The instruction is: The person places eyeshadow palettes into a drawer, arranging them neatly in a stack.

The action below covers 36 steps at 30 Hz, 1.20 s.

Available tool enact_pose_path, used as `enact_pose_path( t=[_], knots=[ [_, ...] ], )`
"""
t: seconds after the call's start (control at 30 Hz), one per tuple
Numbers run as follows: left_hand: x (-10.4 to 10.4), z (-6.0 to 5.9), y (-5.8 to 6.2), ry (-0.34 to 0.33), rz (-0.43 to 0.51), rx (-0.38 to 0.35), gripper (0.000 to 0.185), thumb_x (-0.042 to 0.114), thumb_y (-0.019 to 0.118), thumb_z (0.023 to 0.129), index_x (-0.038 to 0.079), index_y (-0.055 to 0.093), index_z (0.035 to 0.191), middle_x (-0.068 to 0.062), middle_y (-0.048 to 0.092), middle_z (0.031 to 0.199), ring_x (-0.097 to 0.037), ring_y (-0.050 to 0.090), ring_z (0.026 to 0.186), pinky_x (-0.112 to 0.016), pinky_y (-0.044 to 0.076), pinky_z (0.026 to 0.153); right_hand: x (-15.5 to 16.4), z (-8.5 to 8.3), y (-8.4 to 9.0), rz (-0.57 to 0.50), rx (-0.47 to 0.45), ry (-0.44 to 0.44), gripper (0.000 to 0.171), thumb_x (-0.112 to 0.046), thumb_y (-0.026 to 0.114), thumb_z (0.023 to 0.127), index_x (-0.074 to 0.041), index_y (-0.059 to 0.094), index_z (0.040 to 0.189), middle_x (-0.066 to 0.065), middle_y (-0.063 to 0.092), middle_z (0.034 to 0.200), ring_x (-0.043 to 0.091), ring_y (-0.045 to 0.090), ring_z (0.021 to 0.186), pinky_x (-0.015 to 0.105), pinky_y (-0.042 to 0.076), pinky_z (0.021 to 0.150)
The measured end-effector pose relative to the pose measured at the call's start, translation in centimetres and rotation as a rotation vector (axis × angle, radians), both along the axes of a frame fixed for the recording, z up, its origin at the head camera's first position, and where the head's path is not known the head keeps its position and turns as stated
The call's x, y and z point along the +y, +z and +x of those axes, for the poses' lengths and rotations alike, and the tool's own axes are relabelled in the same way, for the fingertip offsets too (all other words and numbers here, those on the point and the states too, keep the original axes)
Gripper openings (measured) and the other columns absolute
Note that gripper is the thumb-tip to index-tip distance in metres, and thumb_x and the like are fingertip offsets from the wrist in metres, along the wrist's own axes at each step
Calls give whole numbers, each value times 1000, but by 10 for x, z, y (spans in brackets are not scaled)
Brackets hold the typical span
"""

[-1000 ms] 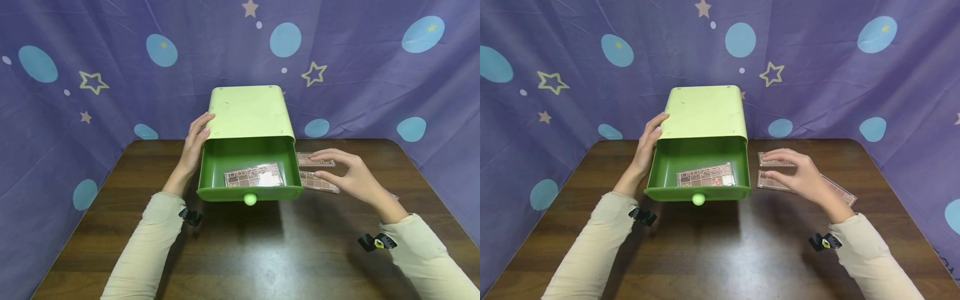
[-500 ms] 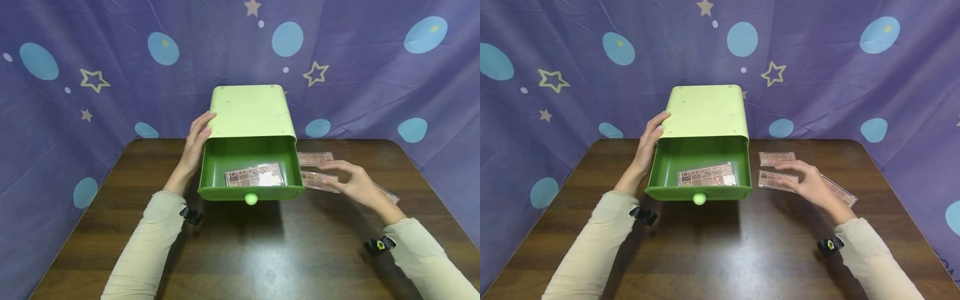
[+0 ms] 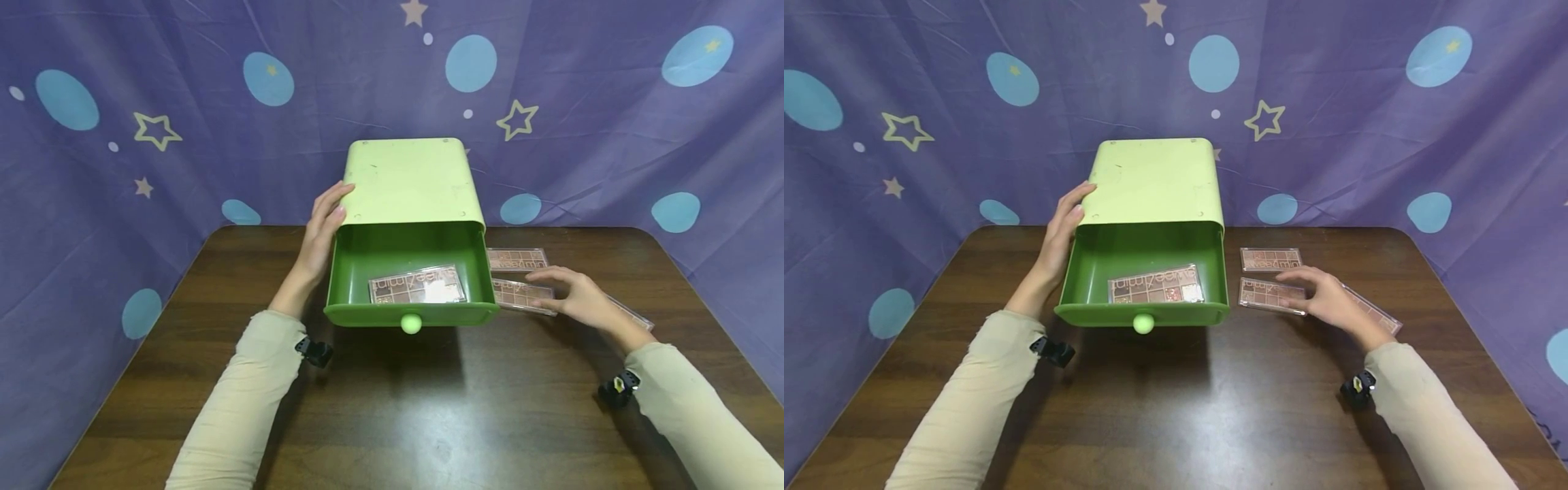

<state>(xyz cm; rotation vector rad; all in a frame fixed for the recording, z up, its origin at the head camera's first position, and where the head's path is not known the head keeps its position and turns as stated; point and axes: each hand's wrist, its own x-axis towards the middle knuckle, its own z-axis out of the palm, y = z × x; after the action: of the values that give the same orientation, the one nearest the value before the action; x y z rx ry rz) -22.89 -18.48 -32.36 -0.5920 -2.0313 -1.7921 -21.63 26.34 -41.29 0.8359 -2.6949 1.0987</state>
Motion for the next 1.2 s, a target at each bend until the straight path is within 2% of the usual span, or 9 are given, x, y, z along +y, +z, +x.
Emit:
enact_pose_path(
  t=[0.1,0.2,0.3,0.4,0.5,0.63,1.03,1.13,1.2],
  knots=[
    [0,1,0,3,-4,1,51,22,43,98,-2,48,142,-12,32,154,-21,27,142,-44,22,116,1,-5,-3,41,-28,26,51,-8,86,74,-3,67,121,16,65,123,30,54,118,40,42,101],
    [-1,1,0,6,-8,3,51,23,44,98,-1,49,142,-12,31,155,-21,27,142,-45,22,116,2,-8,-6,67,-35,61,56,-8,88,71,0,65,122,20,63,122,38,54,115,54,41,96],
    [-1,1,0,6,-9,1,51,23,44,98,-1,49,142,-11,31,155,-21,26,142,-45,22,116,2,-12,-9,90,-68,78,60,-10,89,70,1,64,123,19,64,117,32,56,100,46,45,85],
    [-1,1,0,5,-7,1,51,23,44,98,0,49,143,-12,31,155,-21,27,142,-45,22,116,1,-13,-10,117,-125,64,64,-15,89,71,1,62,126,18,61,116,28,51,91,42,43,77],
    [-1,1,-1,5,-3,4,50,23,44,98,-1,49,142,-12,31,155,-21,27,142,-44,21,116,-2,-13,-9,134,-178,31,67,-19,89,72,1,60,129,24,55,126,38,50,103,52,43,85],
    [-1,1,-1,-1,4,4,50,22,43,98,-2,48,142,-13,31,155,-22,26,143,-44,20,117,-5,-13,-8,155,-227,-9,70,-23,89,73,1,58,131,30,44,139,51,36,127,67,33,99],
    [1,0,0,0,3,-4,51,22,43,97,-2,48,142,-12,32,155,-22,26,143,-44,21,117,-5,-11,-9,108,-176,-2,61,-19,91,68,3,63,119,24,57,122,41,48,114,56,37,97],
    [0,0,-1,0,5,-3,51,22,43,97,-2,49,142,-13,32,155,-22,26,143,-45,21,116,-4,-9,-7,104,-149,13,62,-17,92,67,4,64,118,17,61,107,31,51,95,44,42,85],
    [1,0,0,0,6,-4,51,22,43,97,-2,49,142,-13,32,154,-22,26,142,-44,21,116,-4,-7,-5,106,-138,13,62,-16,91,67,4,64,118,13,59,93,23,47,81,36,40,76]
  ],
)
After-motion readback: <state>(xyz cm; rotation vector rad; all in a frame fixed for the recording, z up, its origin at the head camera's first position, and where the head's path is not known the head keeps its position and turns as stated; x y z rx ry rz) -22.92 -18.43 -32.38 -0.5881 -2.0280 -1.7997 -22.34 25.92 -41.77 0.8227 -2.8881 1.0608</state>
